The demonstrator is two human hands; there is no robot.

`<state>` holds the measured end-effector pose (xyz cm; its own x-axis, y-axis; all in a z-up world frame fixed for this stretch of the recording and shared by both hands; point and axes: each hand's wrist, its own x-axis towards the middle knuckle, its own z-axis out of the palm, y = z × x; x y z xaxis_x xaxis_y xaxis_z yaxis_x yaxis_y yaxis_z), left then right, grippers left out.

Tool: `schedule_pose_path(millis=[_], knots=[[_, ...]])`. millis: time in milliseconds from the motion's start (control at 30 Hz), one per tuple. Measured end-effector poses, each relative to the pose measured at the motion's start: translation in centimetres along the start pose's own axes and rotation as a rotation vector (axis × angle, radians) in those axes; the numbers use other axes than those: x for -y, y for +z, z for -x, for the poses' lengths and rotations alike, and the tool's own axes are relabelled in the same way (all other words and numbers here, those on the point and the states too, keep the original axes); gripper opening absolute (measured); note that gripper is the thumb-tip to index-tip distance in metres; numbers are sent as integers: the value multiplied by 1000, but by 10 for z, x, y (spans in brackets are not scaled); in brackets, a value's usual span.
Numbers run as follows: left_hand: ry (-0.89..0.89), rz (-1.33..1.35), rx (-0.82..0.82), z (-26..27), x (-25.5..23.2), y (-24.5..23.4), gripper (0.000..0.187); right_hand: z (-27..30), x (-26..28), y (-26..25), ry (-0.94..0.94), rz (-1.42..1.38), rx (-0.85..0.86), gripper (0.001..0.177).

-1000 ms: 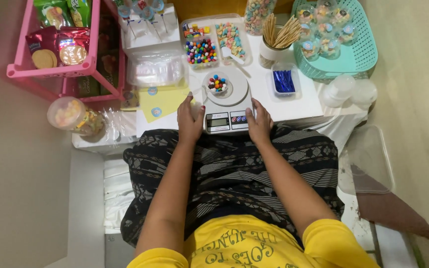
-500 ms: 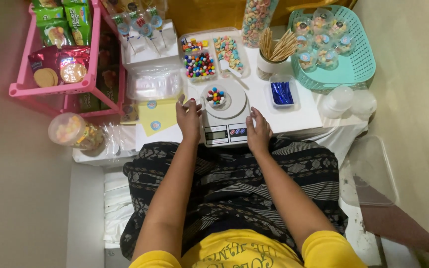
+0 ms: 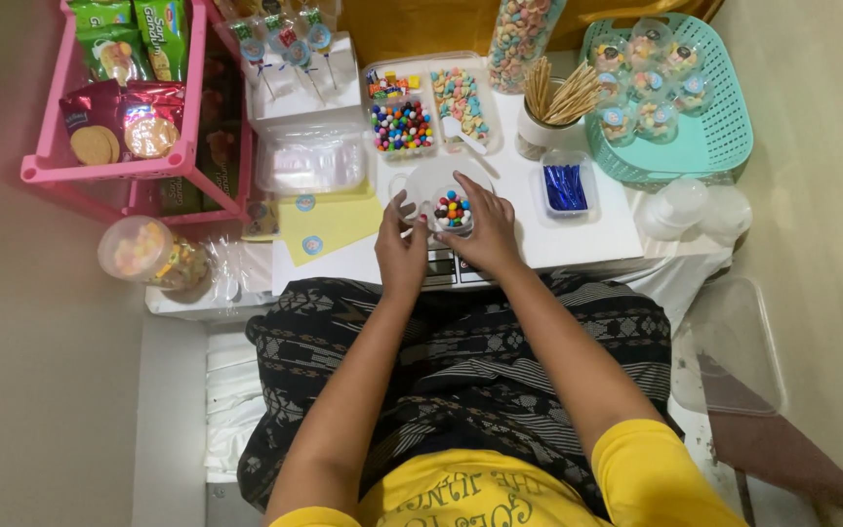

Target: Portioning small candies into a container on a digital scale for packaging using a spoon and fingers.

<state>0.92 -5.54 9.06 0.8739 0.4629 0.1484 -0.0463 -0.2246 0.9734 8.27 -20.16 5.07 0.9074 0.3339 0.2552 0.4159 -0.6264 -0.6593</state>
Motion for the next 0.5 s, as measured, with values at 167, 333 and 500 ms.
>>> schedule_pose_path(millis=[167,333,500], knots=[[342,-332,174,1,25,4,60,-12,-14,2,3,-138,20,118],[549,-585,213,-5,40,11,58,-22,-16,-23,-72,-341,139,124],[604,-704,154,-6,55,20,51,-26,-28,-21,307,-660,-4,44]])
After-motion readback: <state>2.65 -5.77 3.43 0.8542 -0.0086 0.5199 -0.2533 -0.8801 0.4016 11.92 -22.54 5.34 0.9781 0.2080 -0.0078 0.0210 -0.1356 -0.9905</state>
